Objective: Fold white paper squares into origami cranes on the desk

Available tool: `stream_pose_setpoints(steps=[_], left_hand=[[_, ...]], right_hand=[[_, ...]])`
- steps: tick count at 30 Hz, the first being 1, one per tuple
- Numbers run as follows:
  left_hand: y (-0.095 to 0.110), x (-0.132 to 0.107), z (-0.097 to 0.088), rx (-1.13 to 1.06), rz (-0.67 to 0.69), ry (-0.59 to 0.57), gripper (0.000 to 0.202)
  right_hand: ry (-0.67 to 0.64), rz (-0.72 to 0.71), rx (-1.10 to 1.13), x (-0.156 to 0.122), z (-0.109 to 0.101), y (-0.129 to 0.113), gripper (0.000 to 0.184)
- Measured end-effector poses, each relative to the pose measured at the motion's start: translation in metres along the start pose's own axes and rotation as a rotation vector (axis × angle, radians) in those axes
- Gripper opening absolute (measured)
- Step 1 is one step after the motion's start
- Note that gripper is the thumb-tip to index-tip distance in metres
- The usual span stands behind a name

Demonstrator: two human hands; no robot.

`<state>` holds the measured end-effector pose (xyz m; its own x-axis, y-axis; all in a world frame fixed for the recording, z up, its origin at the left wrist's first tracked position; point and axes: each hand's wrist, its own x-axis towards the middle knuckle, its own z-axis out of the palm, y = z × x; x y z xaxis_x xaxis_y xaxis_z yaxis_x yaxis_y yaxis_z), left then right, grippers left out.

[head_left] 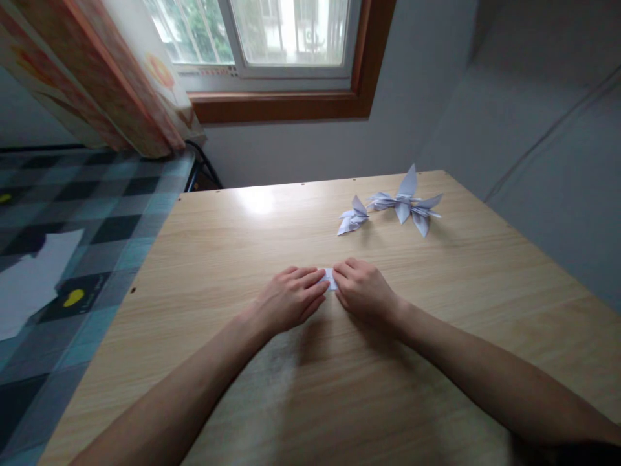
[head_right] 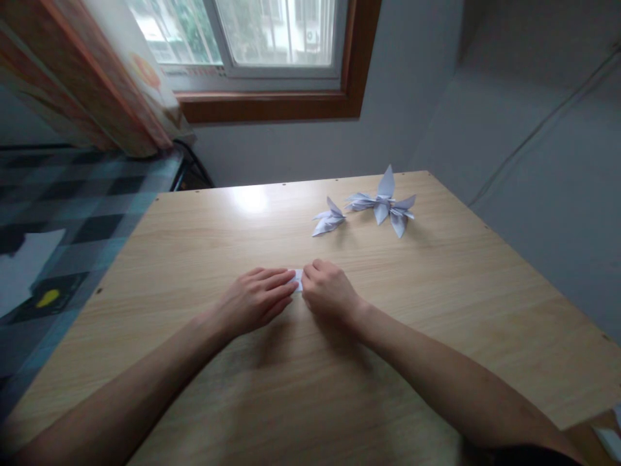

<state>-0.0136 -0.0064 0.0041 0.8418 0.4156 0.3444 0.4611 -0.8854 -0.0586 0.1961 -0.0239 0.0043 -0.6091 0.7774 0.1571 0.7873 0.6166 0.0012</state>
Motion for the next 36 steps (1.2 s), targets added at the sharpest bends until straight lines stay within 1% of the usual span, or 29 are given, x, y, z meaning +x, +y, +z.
stream_pose_setpoints(steps=[3, 7, 9, 12, 14, 18, 21, 24, 26, 28, 31, 33, 34, 36], left_hand=[[0.000, -0.001, 0.000, 0.005, -0.012, 0.023, 0.023], [-0.002, -0.001, 0.002, 0.008, -0.017, 0.042, 0.019], [-0.004, -0.001, 0.003, 0.004, -0.016, 0.044, 0.019], [-0.006, -0.002, 0.005, 0.002, 0.001, 0.041, 0.020], [-0.007, -0.003, 0.006, 0.013, 0.012, 0.055, 0.019], [-0.006, -0.003, 0.005, 0.054, -0.006, 0.123, 0.018], [-0.004, -0.003, 0.004, 0.047, -0.073, 0.128, 0.015], [-0.003, -0.002, 0.004, 0.008, -0.190, 0.130, 0.014], [-0.002, -0.002, 0.004, -0.022, -0.274, 0.143, 0.013], [-0.002, -0.001, 0.005, -0.042, -0.344, 0.153, 0.013], [-0.001, -0.001, 0.004, -0.065, -0.399, 0.153, 0.012], [-0.002, -0.001, 0.004, -0.107, -0.429, 0.172, 0.015], [-0.002, -0.001, 0.004, -0.150, -0.453, 0.197, 0.017], [-0.003, -0.001, 0.006, -0.307, -0.534, 0.268, 0.024]], right_hand=[[-0.019, 0.107, -0.010, -0.001, -0.006, 0.001, 0.016], [0.036, 0.193, 0.021, 0.001, -0.007, 0.003, 0.017], [0.076, 0.255, 0.111, 0.003, -0.005, 0.004, 0.016], [0.096, 0.345, 0.329, 0.007, -0.002, 0.006, 0.015], [0.068, 0.379, 0.451, 0.010, -0.002, 0.007, 0.022], [-0.032, 0.448, 0.592, 0.014, -0.007, 0.006, 0.029], [-0.080, 0.486, 0.670, 0.015, -0.011, 0.006, 0.029], [-0.079, 0.529, 0.680, 0.015, -0.011, 0.004, 0.023], [-0.041, 0.533, 0.688, 0.014, -0.009, 0.001, 0.021], [0.035, 0.499, 0.699, 0.014, -0.007, -0.001, 0.021], [0.112, 0.448, 0.784, 0.013, -0.002, -0.006, 0.021], [0.158, 0.449, 0.956, 0.014, 0.003, -0.009, 0.021], [0.202, 0.453, 1.072, 0.015, 0.006, -0.011, 0.022], [0.335, 0.453, 1.308, 0.016, 0.014, -0.014, 0.022]])
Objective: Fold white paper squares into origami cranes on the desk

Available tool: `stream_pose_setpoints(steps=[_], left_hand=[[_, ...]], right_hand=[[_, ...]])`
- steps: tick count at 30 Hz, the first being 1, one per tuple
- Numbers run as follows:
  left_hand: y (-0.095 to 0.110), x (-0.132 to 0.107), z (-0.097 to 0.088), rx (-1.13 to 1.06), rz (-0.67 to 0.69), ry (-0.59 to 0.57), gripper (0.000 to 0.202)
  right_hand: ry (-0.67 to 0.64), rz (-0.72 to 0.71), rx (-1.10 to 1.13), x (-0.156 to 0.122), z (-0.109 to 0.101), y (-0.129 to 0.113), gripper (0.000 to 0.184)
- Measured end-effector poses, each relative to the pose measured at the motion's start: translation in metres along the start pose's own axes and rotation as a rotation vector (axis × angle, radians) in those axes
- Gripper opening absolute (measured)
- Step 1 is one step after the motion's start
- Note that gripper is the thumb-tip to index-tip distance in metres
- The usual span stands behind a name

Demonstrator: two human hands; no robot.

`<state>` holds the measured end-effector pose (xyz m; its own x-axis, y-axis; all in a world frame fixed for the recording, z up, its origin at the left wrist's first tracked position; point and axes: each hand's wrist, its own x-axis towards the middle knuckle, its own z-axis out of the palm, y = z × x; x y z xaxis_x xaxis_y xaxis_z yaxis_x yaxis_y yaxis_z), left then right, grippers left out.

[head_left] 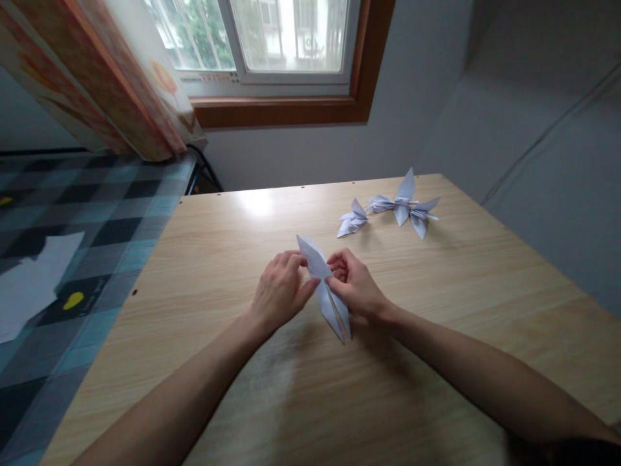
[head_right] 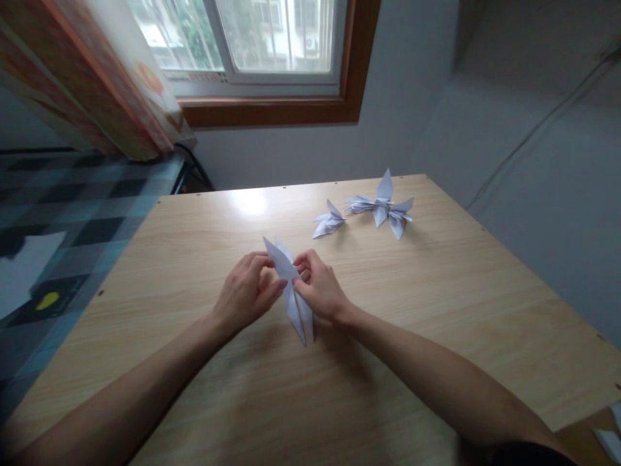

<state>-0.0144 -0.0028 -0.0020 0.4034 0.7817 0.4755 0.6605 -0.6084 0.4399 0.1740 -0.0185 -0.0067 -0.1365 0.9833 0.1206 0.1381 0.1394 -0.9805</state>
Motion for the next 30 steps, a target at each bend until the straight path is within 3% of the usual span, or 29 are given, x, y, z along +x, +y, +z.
stream_pose_setpoints(steps=[3, 6, 9, 15, 21, 24, 27, 30], left_hand=[[0.001, 0.000, 0.006, -0.377, -0.216, 0.086, 0.040], [0.008, -0.001, 0.013, -0.716, -0.377, 0.131, 0.039], [0.017, -0.001, 0.016, -0.828, -0.442, 0.067, 0.027], [0.023, 0.002, 0.018, -1.059, -0.512, 0.167, 0.038], [0.021, 0.002, 0.019, -1.070, -0.527, 0.182, 0.036], [0.018, 0.000, 0.020, -0.967, -0.507, 0.110, 0.024], [0.016, -0.002, 0.019, -0.816, -0.499, 0.021, 0.022], [0.016, -0.002, 0.017, -0.738, -0.487, 0.011, 0.020]], right_hand=[[0.116, -0.056, 0.247, 0.000, 0.007, 0.007, 0.026], [0.199, -0.107, 0.292, -0.001, 0.010, 0.010, 0.029], [0.230, -0.126, 0.263, -0.002, 0.012, 0.010, 0.029], [0.233, -0.147, 0.189, -0.004, 0.014, 0.011, 0.025], [0.199, -0.146, 0.132, -0.006, 0.014, 0.011, 0.021], [0.210, -0.168, 0.059, -0.008, 0.012, 0.008, 0.018], [0.220, -0.230, -0.045, -0.009, 0.011, 0.005, 0.012], [0.259, -0.392, -0.198, -0.011, 0.009, 0.003, 0.004]])
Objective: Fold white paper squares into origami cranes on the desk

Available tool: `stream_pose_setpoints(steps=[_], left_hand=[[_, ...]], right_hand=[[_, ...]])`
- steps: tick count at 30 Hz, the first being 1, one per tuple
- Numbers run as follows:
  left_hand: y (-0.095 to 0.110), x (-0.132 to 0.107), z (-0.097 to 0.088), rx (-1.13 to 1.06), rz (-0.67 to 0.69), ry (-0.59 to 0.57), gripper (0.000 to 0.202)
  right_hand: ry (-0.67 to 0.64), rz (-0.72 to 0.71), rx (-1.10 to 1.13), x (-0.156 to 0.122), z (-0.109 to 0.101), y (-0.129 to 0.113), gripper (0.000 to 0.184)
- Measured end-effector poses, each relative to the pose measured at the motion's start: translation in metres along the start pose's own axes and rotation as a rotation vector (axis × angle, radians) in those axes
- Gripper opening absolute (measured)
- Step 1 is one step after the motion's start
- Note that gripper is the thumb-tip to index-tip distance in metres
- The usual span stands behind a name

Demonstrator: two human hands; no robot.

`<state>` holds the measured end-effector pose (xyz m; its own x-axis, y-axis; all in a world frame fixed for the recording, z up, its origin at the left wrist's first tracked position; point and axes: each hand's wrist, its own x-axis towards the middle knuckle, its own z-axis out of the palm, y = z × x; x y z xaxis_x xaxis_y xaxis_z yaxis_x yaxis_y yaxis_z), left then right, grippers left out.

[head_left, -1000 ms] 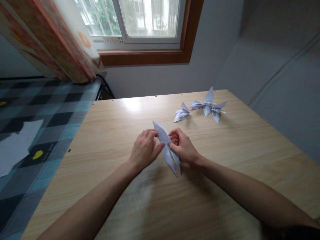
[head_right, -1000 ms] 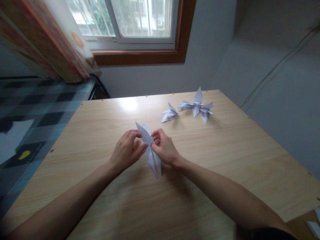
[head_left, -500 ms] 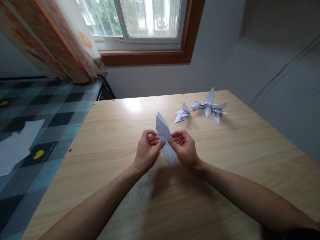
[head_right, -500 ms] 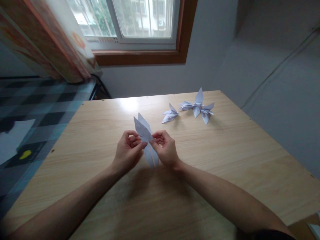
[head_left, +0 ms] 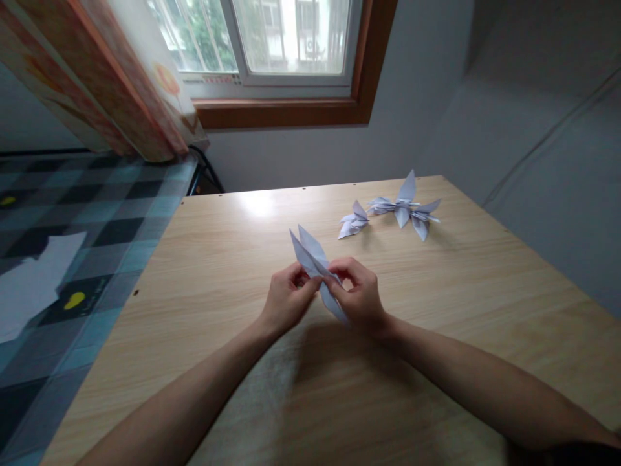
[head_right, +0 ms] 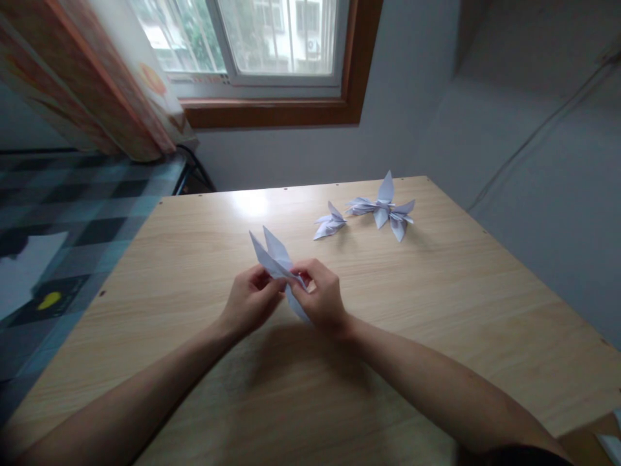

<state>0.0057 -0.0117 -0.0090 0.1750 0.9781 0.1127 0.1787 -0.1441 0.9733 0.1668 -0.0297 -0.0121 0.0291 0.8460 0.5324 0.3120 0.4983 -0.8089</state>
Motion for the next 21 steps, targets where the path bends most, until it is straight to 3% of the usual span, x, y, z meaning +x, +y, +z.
stream_pose_setpoints(steps=[5, 10, 15, 21], left_hand=[[0.004, -0.001, 0.000, 0.021, 0.017, -0.004, 0.020], [-0.002, 0.002, -0.002, -0.076, 0.037, -0.022, 0.018], [-0.008, 0.003, -0.004, -0.231, 0.027, -0.090, 0.018], [-0.004, 0.000, 0.001, -0.385, -0.068, -0.107, 0.031]], right_hand=[[0.041, -0.341, -0.167, -0.002, -0.001, -0.004, 0.010], [-0.033, -0.405, -0.311, -0.003, -0.002, -0.005, 0.022], [0.002, -0.543, -0.401, 0.000, -0.004, -0.002, 0.024], [-0.036, -0.541, -0.363, 0.000, -0.005, 0.000, 0.026]])
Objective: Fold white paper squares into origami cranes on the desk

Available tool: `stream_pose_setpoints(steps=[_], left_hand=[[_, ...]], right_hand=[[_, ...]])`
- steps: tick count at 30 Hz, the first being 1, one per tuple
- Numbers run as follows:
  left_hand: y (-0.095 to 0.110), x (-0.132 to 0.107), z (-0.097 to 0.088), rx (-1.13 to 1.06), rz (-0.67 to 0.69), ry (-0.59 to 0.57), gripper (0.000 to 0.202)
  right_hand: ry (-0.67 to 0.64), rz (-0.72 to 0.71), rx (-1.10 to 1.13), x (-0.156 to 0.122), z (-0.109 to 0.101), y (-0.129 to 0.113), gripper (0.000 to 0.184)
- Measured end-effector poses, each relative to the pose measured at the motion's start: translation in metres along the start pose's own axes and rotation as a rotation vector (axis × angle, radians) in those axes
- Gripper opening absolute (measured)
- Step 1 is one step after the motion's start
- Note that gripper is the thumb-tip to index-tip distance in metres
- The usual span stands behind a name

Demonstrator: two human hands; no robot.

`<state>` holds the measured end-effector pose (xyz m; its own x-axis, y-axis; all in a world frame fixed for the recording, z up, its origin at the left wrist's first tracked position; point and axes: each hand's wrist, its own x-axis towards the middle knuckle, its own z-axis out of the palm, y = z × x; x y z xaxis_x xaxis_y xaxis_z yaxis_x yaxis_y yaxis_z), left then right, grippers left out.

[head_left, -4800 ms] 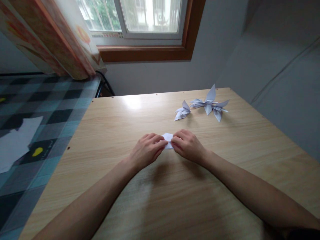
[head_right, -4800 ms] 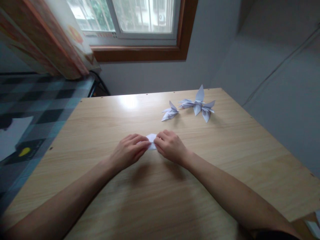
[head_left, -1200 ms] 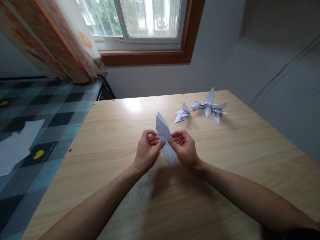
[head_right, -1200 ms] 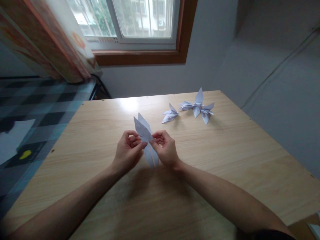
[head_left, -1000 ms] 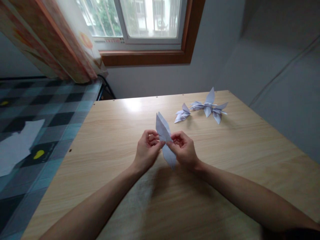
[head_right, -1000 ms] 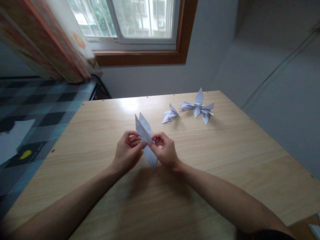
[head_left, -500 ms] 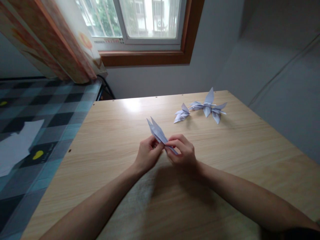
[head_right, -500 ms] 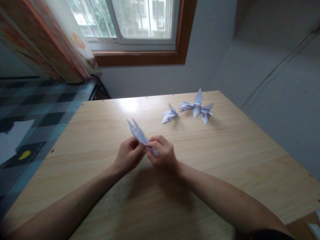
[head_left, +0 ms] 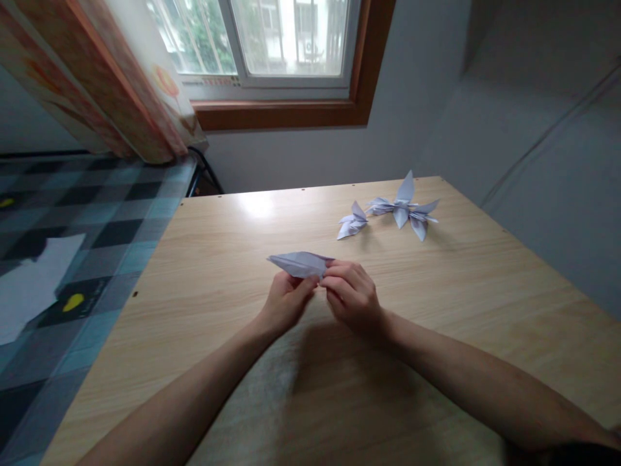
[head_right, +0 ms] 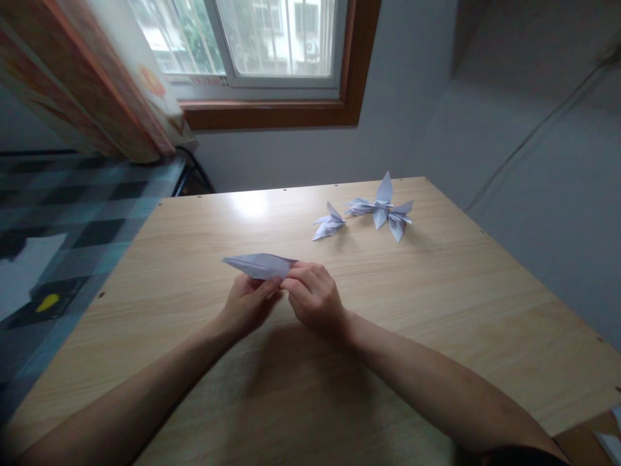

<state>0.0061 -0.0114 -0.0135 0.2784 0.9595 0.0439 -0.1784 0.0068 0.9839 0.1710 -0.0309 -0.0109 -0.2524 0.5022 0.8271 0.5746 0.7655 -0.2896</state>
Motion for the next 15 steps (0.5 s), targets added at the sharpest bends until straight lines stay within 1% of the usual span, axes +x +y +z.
stream_pose_setpoints(steps=[4, 7, 10, 12, 15], left_hand=[[0.0023, -0.0019, 0.0001, -0.062, -0.033, -0.022, 0.035], [0.0049, -0.0030, -0.0004, -0.103, -0.049, -0.025, 0.032], [0.0066, -0.0032, 0.0001, -0.130, -0.056, -0.032, 0.027], [0.0063, -0.0025, 0.0006, -0.118, -0.041, -0.041, 0.024], [0.0046, -0.0009, 0.0008, -0.044, -0.023, -0.023, 0.017]], right_hand=[[0.020, -0.021, 0.019, 0.0007, 0.0000, -0.0008, 0.023], [0.005, -0.012, 0.010, 0.0023, -0.0002, -0.0006, 0.021], [0.029, 0.012, 0.020, 0.0031, -0.0002, 0.0001, 0.019], [0.046, 0.038, 0.040, 0.0026, 0.0001, 0.0005, 0.018], [0.026, 0.080, 0.068, 0.0008, 0.0008, 0.0000, 0.020]])
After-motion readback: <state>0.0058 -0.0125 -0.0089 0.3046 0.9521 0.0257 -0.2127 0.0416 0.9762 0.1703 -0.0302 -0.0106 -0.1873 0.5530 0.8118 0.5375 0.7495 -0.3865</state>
